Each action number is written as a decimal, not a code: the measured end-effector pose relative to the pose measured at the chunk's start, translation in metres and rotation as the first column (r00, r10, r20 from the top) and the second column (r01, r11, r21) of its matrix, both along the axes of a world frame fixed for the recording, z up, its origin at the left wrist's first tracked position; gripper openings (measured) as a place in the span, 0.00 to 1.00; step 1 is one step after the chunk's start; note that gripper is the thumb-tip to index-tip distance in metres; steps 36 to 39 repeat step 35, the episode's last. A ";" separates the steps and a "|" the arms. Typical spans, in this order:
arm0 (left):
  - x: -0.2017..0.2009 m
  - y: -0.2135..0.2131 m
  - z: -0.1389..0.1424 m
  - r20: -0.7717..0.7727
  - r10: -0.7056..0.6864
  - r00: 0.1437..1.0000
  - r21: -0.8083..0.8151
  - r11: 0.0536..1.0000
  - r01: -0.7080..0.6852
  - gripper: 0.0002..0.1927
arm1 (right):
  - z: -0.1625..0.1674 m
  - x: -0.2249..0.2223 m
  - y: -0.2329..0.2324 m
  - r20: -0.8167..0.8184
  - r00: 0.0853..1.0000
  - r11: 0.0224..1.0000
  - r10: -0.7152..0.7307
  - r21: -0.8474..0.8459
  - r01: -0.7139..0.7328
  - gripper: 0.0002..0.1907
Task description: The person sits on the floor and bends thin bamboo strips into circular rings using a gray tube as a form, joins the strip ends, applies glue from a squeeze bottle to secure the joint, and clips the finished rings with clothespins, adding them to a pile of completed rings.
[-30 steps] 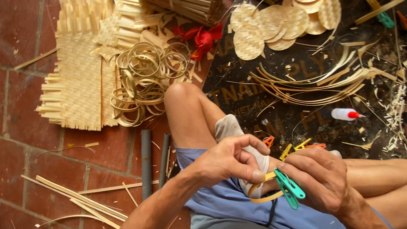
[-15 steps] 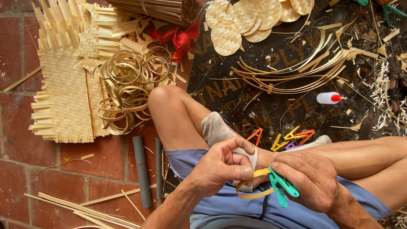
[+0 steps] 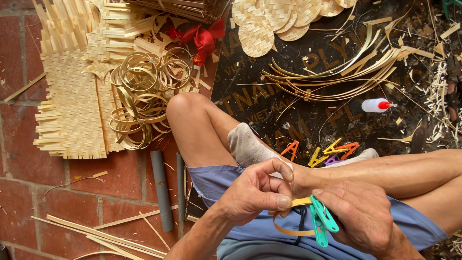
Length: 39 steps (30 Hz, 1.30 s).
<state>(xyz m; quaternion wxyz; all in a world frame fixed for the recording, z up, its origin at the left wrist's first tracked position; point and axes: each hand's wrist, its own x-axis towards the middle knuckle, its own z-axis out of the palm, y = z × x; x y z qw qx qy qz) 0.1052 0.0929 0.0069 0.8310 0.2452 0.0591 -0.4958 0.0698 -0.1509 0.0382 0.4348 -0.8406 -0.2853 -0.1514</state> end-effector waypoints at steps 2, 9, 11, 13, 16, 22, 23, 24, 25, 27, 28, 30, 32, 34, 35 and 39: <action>-0.004 -0.003 -0.003 -0.020 -0.011 1.000 0.034 0.999 0.012 0.20 | 0.000 -0.002 0.000 0.002 1.000 0.999 -0.030 -0.017 0.030 0.14; -0.011 0.005 -0.021 -0.018 -0.041 0.999 0.100 0.994 0.043 0.19 | 0.008 -0.008 0.002 -0.018 1.000 0.999 -0.021 -0.050 0.020 0.17; -0.017 0.007 -0.026 -0.008 -0.018 1.000 0.125 0.992 0.019 0.19 | 0.011 -0.015 0.003 -0.023 0.998 0.992 -0.062 -0.115 0.059 0.19; -0.020 0.003 -0.034 0.056 -0.041 0.998 0.175 0.984 0.031 0.20 | 0.015 -0.023 0.001 -0.069 0.988 0.980 -0.137 -0.155 0.125 0.16; -0.029 0.010 -0.057 0.177 -0.052 0.983 0.315 0.949 -0.006 0.22 | 0.011 -0.039 -0.011 -0.038 0.959 0.948 -0.282 -0.165 0.272 0.17; -0.012 0.028 -0.112 0.418 0.039 0.908 0.573 0.764 -0.297 0.19 | -0.028 -0.067 -0.172 0.232 0.468 0.361 -0.853 -0.387 0.849 0.05; -0.011 0.034 -0.116 0.453 0.034 0.891 0.569 0.758 -0.318 0.18 | -0.030 -0.075 -0.206 0.273 0.328 0.192 -0.904 -0.426 0.884 0.09; -0.009 0.037 -0.120 0.490 0.034 0.871 0.560 0.753 -0.344 0.16 | -0.031 -0.087 -0.234 0.263 0.182 0.051 -0.947 -0.439 0.897 0.08; -0.006 0.040 -0.120 0.546 0.019 0.837 0.571 0.723 -0.389 0.16 | -0.028 -0.100 -0.263 0.288 0.106 -0.046 -0.952 -0.475 0.879 0.08; 0.005 0.041 -0.113 0.650 -0.018 0.760 0.580 0.658 -0.481 0.14 | -0.033 -0.120 -0.292 0.339 -0.007 -0.190 -0.941 -0.512 0.838 0.08; 0.014 0.039 -0.107 0.699 -0.150 0.699 0.643 0.561 -0.522 0.13 | -0.033 -0.130 -0.302 0.363 -0.040 -0.237 -0.931 -0.516 0.823 0.08; 0.039 0.033 -0.090 0.705 -0.430 0.564 0.706 0.348 -0.617 0.12 | -0.037 -0.146 -0.309 0.372 -0.083 -0.293 -0.924 -0.553 0.780 0.09; 0.071 0.010 -0.073 0.726 -0.651 0.221 0.547 0.353 -0.759 0.12 | -0.043 -0.143 -0.307 0.348 -0.088 -0.296 -0.933 -0.608 0.737 0.10; 0.099 -0.022 -0.061 0.663 -0.748 0.022 0.456 0.380 -0.805 0.13 | -0.053 -0.141 -0.312 0.324 -0.090 -0.294 -0.942 -0.663 0.689 0.12; 0.108 -0.041 -0.058 0.651 -0.759 0.003 0.453 0.385 -0.804 0.14 | -0.047 -0.138 -0.333 0.318 -0.089 -0.289 -0.944 -0.662 0.691 0.12; 0.108 -0.041 -0.058 0.651 -0.759 0.003 0.453 0.385 -0.804 0.14 | -0.047 -0.138 -0.333 0.318 -0.089 -0.289 -0.944 -0.662 0.691 0.12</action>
